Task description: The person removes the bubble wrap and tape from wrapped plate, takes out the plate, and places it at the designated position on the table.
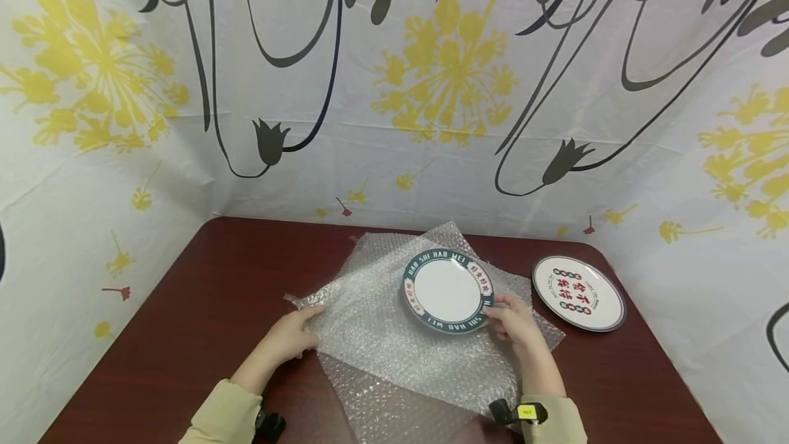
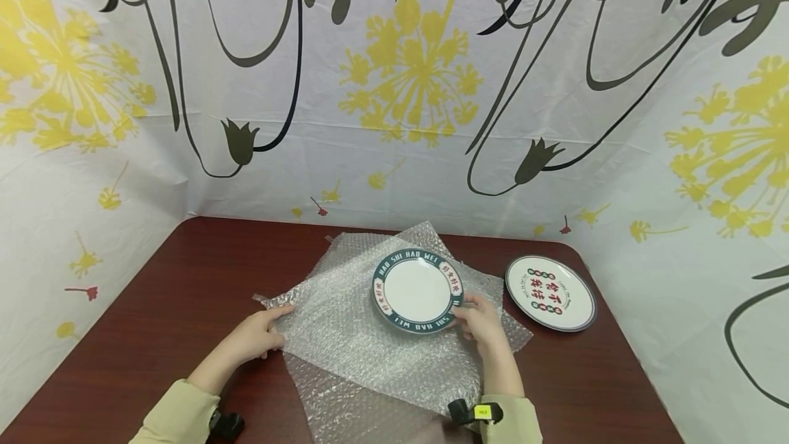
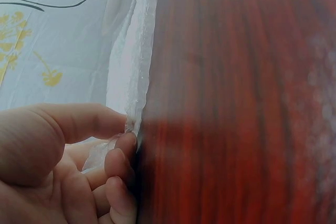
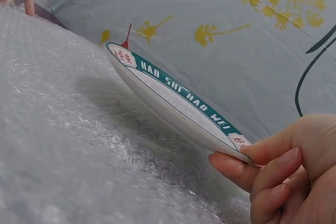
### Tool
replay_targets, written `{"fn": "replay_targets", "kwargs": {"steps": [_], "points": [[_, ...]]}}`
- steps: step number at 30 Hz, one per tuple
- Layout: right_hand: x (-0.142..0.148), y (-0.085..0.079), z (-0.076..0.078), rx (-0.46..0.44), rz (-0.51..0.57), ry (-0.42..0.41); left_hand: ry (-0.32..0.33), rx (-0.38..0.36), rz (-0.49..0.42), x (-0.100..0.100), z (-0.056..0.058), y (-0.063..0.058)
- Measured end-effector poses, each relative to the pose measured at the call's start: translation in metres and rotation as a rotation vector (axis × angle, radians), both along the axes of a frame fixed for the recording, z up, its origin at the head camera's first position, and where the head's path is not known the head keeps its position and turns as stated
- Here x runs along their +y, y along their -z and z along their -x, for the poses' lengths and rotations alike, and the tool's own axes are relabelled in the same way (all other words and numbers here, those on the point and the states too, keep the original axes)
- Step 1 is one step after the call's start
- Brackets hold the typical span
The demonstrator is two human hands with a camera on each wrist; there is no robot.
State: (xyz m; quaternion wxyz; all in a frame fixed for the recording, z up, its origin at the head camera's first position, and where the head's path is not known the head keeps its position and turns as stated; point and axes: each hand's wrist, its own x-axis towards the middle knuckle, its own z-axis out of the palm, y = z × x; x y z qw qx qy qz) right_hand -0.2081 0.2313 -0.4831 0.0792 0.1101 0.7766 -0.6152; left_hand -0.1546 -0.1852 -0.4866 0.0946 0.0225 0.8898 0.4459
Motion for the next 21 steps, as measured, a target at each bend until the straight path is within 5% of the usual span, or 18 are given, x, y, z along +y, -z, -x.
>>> {"fn": "replay_targets", "kwargs": {"steps": [21], "points": [[0.018, -0.008, -0.001, -0.013, 0.016, 0.066, -0.002, 0.008, 0.008, 0.001, 0.0, 0.001]]}}
